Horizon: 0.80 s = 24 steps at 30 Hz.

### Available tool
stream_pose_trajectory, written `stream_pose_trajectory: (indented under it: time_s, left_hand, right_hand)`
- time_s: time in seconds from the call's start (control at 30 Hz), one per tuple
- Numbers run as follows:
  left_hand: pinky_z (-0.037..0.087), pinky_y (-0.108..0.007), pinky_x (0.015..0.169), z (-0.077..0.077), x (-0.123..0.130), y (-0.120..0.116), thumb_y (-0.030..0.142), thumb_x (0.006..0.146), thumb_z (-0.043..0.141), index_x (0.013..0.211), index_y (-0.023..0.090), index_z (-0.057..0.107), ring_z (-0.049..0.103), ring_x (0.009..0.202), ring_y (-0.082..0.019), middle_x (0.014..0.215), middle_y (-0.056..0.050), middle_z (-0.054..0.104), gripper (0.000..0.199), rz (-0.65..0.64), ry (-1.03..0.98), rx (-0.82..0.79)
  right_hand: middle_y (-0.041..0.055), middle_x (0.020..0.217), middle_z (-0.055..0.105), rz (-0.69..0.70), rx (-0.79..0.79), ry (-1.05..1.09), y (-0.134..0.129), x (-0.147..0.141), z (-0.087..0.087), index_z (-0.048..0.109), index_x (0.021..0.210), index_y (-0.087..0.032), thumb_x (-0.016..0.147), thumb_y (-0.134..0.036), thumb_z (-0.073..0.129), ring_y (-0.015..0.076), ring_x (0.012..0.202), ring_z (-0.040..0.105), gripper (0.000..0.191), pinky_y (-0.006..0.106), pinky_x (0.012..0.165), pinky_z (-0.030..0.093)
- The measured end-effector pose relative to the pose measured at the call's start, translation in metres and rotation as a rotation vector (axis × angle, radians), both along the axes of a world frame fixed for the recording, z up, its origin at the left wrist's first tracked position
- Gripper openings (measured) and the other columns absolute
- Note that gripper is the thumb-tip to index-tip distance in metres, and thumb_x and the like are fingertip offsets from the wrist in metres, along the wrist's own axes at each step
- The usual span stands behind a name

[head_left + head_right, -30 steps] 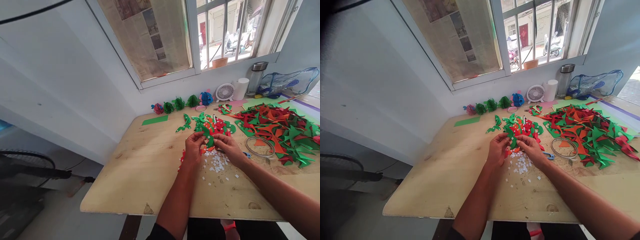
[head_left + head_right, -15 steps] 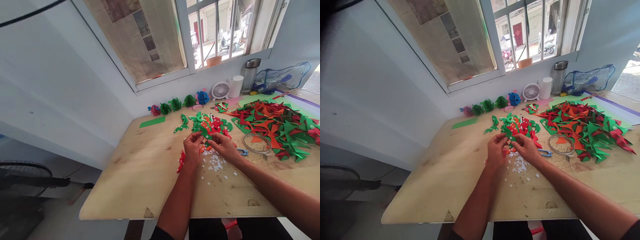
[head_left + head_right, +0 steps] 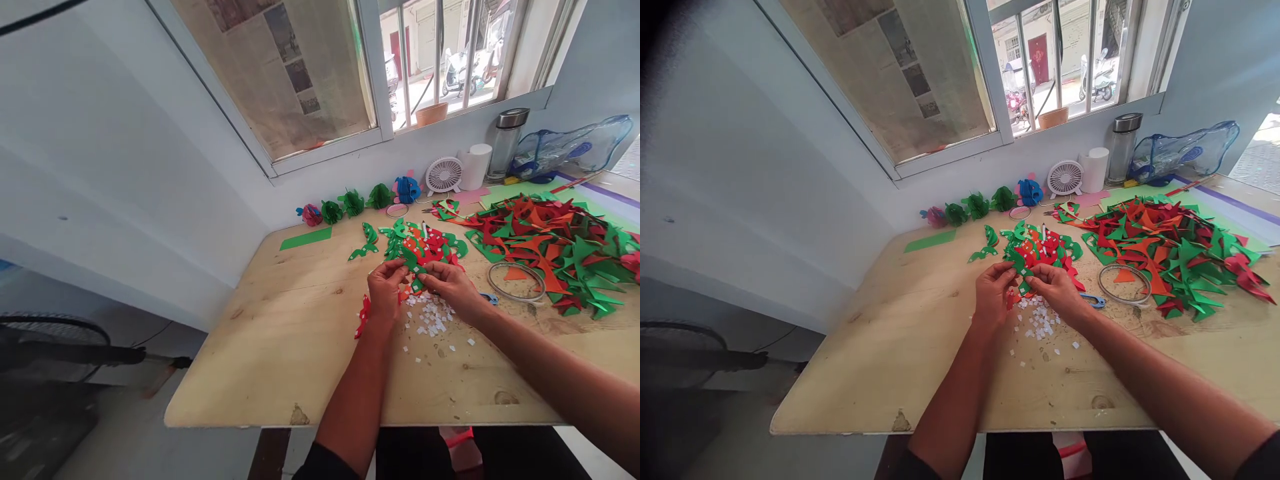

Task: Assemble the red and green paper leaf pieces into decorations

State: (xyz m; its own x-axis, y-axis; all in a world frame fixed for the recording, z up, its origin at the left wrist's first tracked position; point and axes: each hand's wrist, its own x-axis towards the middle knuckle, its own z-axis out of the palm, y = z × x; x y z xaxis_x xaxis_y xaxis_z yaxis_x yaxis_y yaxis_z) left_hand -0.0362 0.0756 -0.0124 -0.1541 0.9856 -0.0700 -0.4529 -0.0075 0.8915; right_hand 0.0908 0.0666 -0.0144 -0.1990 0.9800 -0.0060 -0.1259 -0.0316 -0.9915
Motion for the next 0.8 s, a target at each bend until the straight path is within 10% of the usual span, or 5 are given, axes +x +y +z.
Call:
stream_pose_trajectory:
  time_s: [0.57,0.8]
  left_hand:
    - [0.042,-0.022,0.053,-0.0018,0.0003,0.0011,0.027,0.062,0.07,0.075,0.015,0.068,0.058,0.059,-0.011,0.066,-0.002,0.065,0.018,0.035,0.082,0.032]
    - [0.039,-0.02,0.048,0.0044,0.0009,-0.0039,0.036,0.062,0.072,0.073,0.014,0.064,0.054,0.053,-0.01,0.06,-0.001,0.06,0.026,-0.142,0.068,0.022]
  right_hand:
    - [-0.0046,0.056,0.056,-0.03,-0.085,0.075,-0.0009,0.0018,-0.0007,0.056,0.071,-0.018,0.063,-0.044,0.073,0.0079,0.048,0.047,0.032,0.02,0.044,0.034]
    - [-0.0024,0.064,0.06,-0.122,-0.08,0.159,0.0016,0.0048,0.0022,0.058,0.077,-0.02,0.06,-0.046,0.074,0.0121,0.056,0.055,0.034,0.025,0.053,0.043]
